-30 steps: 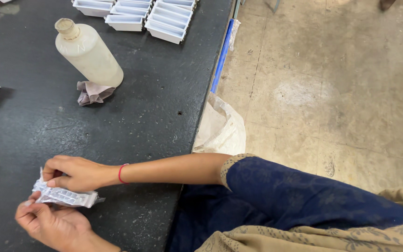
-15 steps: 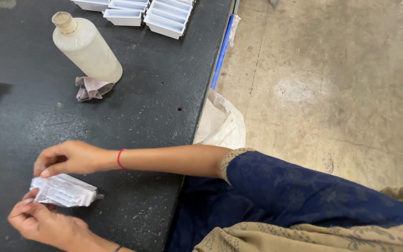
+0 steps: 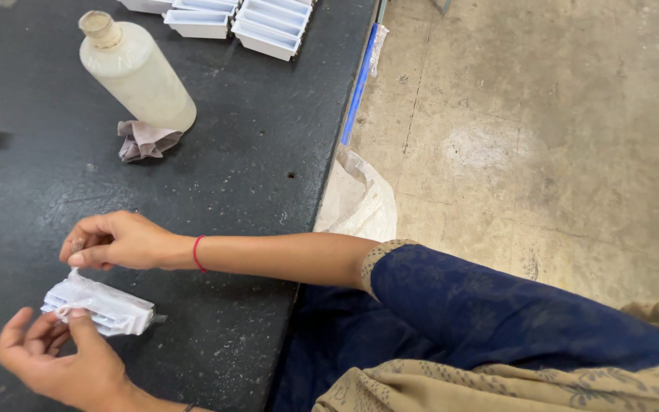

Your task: The person wipes white plastic parts with a cloth, then places them into clear plastic bags. The person handles the parts one at a time, wiping each before bagging. A utility knife and a bottle are visible on the table but not used.

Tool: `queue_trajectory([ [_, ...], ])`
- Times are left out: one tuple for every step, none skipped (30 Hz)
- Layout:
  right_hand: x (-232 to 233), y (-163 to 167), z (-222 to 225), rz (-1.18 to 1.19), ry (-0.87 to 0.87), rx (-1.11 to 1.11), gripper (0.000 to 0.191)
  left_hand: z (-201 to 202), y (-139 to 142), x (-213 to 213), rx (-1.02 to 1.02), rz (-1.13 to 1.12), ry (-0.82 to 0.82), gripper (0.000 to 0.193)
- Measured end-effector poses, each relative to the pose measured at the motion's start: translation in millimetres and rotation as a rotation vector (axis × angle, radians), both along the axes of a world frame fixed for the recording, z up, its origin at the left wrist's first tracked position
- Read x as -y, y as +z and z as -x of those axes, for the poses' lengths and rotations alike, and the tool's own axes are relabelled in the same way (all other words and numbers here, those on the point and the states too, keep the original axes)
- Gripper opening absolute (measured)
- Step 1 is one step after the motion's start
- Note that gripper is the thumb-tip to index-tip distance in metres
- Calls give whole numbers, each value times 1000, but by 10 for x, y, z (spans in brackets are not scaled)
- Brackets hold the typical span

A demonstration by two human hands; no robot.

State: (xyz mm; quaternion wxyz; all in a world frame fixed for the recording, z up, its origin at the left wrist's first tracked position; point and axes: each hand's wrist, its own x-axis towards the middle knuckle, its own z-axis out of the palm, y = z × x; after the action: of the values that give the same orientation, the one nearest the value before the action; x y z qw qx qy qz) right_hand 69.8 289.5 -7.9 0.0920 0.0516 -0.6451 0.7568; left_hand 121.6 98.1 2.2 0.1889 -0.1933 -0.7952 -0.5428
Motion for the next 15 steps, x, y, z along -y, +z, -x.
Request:
queue_trajectory([
  [22, 10, 2, -72, -29, -57, 23, 6, -6, 9, -19, -15, -3, 49],
  [43, 26, 5, -144, -58, -116, 22, -1, -3, 27, -20, -50, -1, 50],
  [63, 53, 1, -215, -85, -175, 21, -3, 3, 31, -22, -84, 2, 51],
  [77, 89, -4, -327, -85, -211, 20, -16, 16, 44, -8, -137, 12, 52],
  [87, 132, -12, -438, -87, -247, 20, -24, 31, 46, -26, -128, 32, 52],
  [107, 176, -33, -548, -89, -281, 20, -33, 43, 44, -43, -119, 54, 52],
  [136, 230, -48, -498, -16, -315, 26, -40, 59, 45, -91, -51, 86, 50],
  [171, 281, -74, -448, 58, -348, 33, -38, 62, 19, -118, -50, 85, 50],
  [198, 328, -111, -396, 134, -379, 40, -38, 70, 5, -144, -48, 85, 49],
  [216, 365, -156, -510, 131, -397, 36, -26, 73, -17, -152, -112, 56, 49],
  [239, 404, -195, -620, 134, -418, 31, -18, 84, -22, -166, -182, 41, 48],
  [286, 447, -220, -726, 144, -448, 27, -8, 97, -20, -183, -251, 26, 46],
  [306, 486, -239, -768, 130, -445, 25, 14, 114, -28, -209, -326, 27, 43],
  [307, 516, -264, -806, 127, -446, 24, 15, 131, -23, -236, -399, 38, 41],
  [302, 548, -282, -791, 110, -437, 23, 17, 151, -31, -231, -335, 123, 33],
])
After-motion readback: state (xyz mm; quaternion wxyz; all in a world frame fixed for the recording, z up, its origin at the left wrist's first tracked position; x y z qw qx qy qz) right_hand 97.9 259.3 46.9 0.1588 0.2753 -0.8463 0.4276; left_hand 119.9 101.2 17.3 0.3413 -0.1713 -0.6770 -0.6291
